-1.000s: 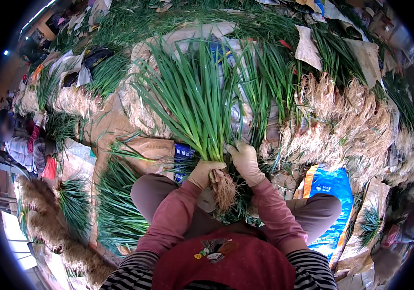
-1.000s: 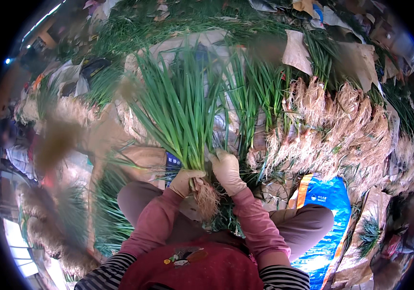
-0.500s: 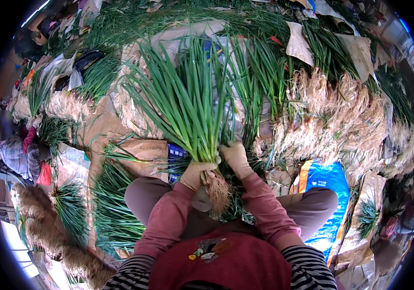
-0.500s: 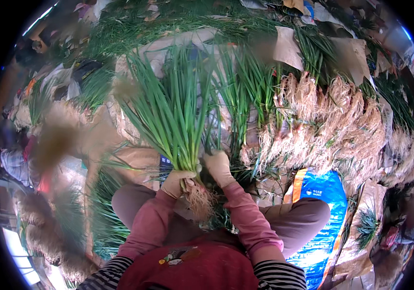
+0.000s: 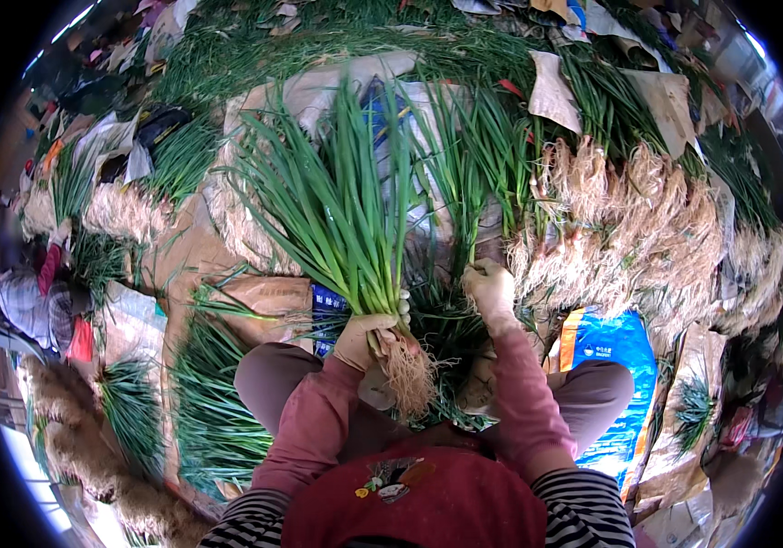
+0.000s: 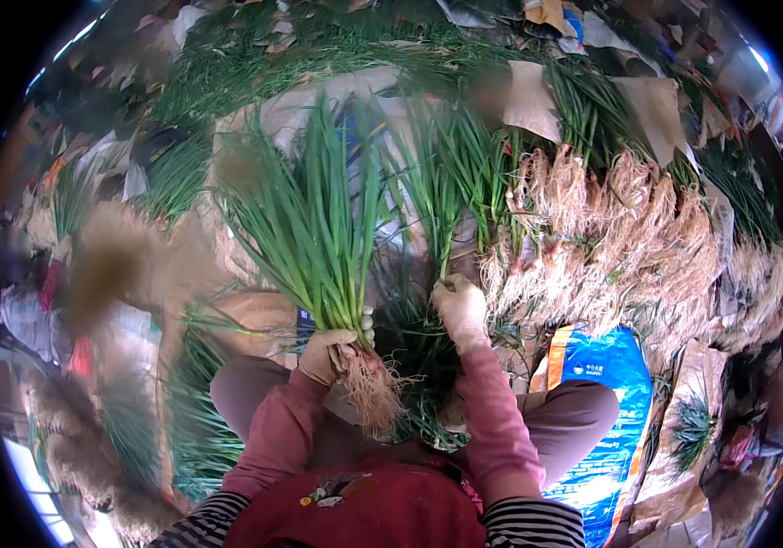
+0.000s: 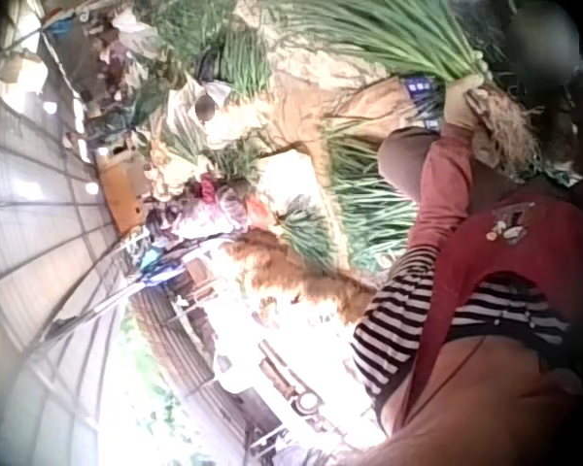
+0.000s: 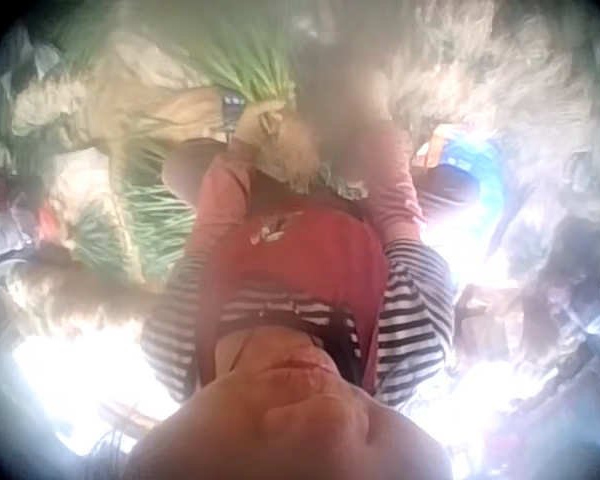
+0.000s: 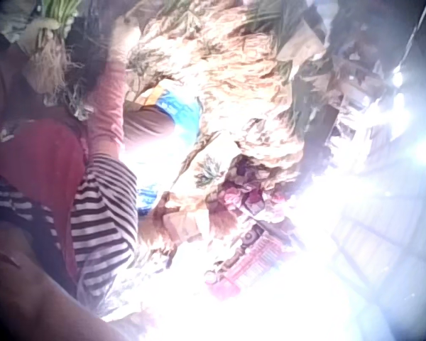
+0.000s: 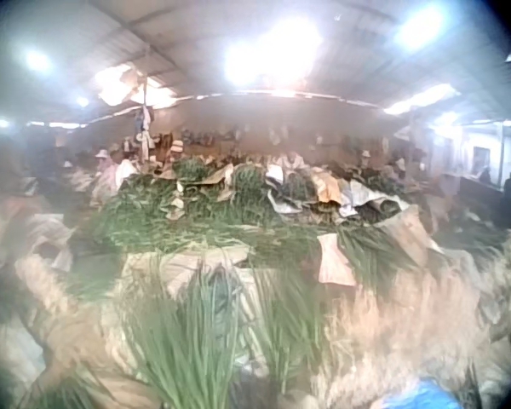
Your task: The person sorts a large bundle of green onions by hand while sitting on the floor of a warehouse. They pull individual stalks from a central pile, remove dried or yellowed outer leaves, and place the cleaned stalks into organized bundles on either side of their lap.
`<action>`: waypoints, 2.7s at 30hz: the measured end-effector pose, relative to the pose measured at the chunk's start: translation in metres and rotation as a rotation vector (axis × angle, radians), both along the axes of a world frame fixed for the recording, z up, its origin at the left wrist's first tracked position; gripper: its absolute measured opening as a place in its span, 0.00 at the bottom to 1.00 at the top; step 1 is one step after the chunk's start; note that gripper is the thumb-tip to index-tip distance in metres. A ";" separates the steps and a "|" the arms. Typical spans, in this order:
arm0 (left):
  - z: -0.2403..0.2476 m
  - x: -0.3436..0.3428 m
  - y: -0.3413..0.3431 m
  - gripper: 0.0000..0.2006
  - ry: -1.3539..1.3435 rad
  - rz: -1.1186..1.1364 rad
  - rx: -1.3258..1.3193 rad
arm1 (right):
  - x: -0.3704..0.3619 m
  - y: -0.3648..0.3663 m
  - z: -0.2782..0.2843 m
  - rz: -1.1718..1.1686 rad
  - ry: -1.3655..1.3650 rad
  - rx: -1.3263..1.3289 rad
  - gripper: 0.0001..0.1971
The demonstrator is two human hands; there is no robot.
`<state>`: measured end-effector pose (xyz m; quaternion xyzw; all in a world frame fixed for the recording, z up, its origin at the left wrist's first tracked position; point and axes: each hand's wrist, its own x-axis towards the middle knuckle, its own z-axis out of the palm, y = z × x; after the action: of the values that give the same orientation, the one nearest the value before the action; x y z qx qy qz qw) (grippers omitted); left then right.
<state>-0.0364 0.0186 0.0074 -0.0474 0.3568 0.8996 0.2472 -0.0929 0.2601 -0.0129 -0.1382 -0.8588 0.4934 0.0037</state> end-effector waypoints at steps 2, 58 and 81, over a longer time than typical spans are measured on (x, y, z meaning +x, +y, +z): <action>0.010 0.002 0.005 0.27 -0.030 0.014 -0.039 | 0.025 -0.011 0.017 -0.063 0.115 -0.515 0.05; -0.005 0.008 -0.010 0.22 -0.012 -0.078 -0.197 | 0.044 -0.003 -0.034 0.164 0.157 0.383 0.13; 0.019 0.010 0.008 0.26 -0.094 -0.076 -0.039 | 0.078 -0.033 0.011 0.523 -0.101 -0.493 0.14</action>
<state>-0.0269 0.0261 0.0260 -0.0805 0.3638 0.8793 0.2968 -0.0145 0.2272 -0.0017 0.0653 -0.7194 0.6624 -0.1983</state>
